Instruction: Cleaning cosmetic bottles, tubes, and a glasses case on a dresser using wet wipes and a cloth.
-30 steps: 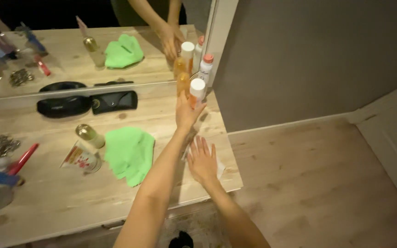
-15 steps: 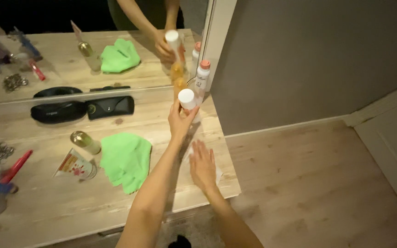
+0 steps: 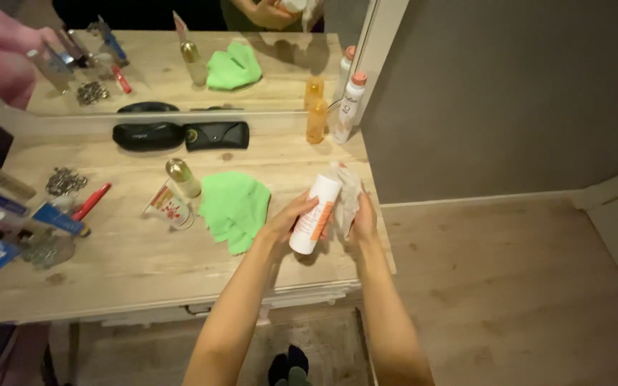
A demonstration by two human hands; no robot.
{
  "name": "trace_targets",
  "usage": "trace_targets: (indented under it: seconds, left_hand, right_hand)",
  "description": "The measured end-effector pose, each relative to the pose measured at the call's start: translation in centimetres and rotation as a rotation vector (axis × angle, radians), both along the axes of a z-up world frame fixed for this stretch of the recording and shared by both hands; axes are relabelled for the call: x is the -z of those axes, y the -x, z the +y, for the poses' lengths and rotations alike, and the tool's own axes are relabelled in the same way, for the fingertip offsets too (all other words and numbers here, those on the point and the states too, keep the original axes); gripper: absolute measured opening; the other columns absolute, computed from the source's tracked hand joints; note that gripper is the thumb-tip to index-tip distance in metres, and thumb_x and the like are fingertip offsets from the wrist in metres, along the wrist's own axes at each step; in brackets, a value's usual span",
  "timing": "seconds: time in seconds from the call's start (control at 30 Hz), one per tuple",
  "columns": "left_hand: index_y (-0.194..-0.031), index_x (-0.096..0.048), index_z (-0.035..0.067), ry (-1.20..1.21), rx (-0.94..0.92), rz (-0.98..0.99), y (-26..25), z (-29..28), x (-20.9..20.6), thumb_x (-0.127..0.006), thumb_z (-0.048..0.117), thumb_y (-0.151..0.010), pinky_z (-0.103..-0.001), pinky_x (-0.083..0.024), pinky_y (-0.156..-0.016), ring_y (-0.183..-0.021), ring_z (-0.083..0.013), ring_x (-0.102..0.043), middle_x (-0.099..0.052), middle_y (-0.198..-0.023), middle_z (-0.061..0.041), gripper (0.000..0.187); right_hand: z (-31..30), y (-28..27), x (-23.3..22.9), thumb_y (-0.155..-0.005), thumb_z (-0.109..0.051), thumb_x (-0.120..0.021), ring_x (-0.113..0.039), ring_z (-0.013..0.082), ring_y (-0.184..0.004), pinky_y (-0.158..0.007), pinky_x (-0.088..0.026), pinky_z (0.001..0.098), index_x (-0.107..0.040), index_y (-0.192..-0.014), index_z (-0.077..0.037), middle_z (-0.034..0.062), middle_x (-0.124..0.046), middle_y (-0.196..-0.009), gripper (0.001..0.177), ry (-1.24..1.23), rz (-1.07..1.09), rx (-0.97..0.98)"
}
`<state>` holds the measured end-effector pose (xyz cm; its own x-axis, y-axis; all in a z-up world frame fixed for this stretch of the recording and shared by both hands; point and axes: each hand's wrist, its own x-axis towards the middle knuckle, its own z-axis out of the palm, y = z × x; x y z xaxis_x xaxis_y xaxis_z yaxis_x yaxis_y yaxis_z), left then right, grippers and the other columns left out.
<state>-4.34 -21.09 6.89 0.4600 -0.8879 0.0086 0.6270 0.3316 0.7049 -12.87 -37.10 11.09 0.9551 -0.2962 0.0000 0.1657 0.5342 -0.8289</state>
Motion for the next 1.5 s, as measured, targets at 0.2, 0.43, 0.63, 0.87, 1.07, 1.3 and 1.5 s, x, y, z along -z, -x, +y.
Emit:
trace_targets:
  seconds: [0.2, 0.43, 0.63, 0.87, 1.07, 1.3, 1.5]
  left_hand:
    - [-0.126, -0.050, 0.004, -0.029, 0.010, -0.005, 2.1, 1.7, -0.9, -0.066, 0.037, -0.100, -0.040, -0.062, -0.061, -0.070, -0.0260, -0.072, -0.069, -0.095, -0.015, 0.044]
    - [-0.131, -0.049, 0.012, -0.156, -0.081, -0.075, 4.2, 1.4, -2.0, -0.066, 0.034, -0.097, -0.037, -0.061, -0.058, -0.066, -0.0196, -0.069, -0.065, -0.089, -0.008, 0.044]
    - [-0.131, -0.045, 0.008, -0.483, -0.301, -0.497, 4.8, 0.2, -0.4, -0.074, 0.034, -0.091, -0.041, -0.058, -0.063, -0.074, -0.0268, -0.071, -0.069, -0.092, -0.012, 0.056]
    - [-0.125, -0.046, -0.003, -0.910, -0.495, -1.111, 6.9, 0.7, -3.8, -0.081, 0.026, -0.074, -0.052, -0.055, -0.083, -0.099, -0.0481, -0.068, -0.069, -0.108, -0.029, 0.068]
    - [-0.128, -0.047, -0.004, -0.792, -0.416, -1.173, 5.7, 1.0, -2.2, -0.089, 0.026, -0.069, -0.049, -0.056, -0.087, -0.105, -0.0436, -0.067, -0.066, -0.117, -0.028, 0.078]
    - [-0.146, -0.049, 0.001, -0.368, 0.056, -0.026, 3.8, 4.3, -2.8, -0.081, 0.025, -0.086, -0.033, -0.064, -0.076, -0.094, -0.0260, -0.071, -0.068, -0.115, -0.018, 0.072]
    - [-0.146, -0.046, 0.004, -0.416, -0.251, -0.516, 6.1, 2.1, -4.2, -0.079, 0.027, -0.086, -0.033, -0.060, -0.069, -0.093, -0.0214, -0.068, -0.065, -0.119, -0.014, 0.072]
  right_hand:
    - [0.8, 0.9, -4.7, -0.104, -0.019, -0.062, -0.064, 0.0100, -0.104, -0.091, -0.053, 0.0262, -0.061, -0.142, -0.005, 0.0065, -0.070, -0.118, 0.041, 0.737, -0.093, -0.154]
    - [2.6, 1.6, -5.4, -0.098, -0.013, -0.066, -0.069, 0.0126, -0.101, -0.086, -0.056, 0.0282, -0.072, -0.125, -0.006, 0.0057, -0.076, -0.115, 0.030, 0.935, -0.028, 0.017]
    - [2.3, 1.8, -4.5, -0.092, -0.005, -0.066, -0.071, 0.0259, -0.116, -0.097, -0.055, 0.0343, -0.074, -0.118, -0.004, 0.0125, -0.074, -0.123, 0.027, 1.185, -0.182, 0.131]
    - [1.8, 0.5, -4.1, -0.099, -0.019, -0.059, -0.065, 0.0387, -0.098, -0.085, -0.052, 0.0454, -0.071, -0.102, 0.001, 0.0200, -0.069, -0.105, 0.024, 1.541, -0.198, 0.091]
    - [-0.7, -1.3, -0.9, -0.102, -0.027, -0.058, -0.067, 0.0400, -0.080, -0.072, -0.051, 0.0471, -0.071, -0.092, 0.001, 0.0225, -0.068, -0.087, 0.033, 1.498, 0.013, 0.202]
    - [-1.4, -0.6, -2.8, -0.107, -0.031, -0.055, -0.067, 0.0221, -0.069, -0.066, -0.049, 0.0363, -0.072, -0.086, -0.001, 0.0141, -0.070, -0.079, 0.040, 1.213, 0.084, 0.435]
    - [-1.4, -3.4, 0.6, -0.110, -0.041, -0.054, -0.067, 0.0210, -0.085, -0.078, -0.056, 0.0387, -0.064, -0.112, 0.001, 0.0160, -0.069, -0.099, 0.043, 0.326, 0.011, 0.444]
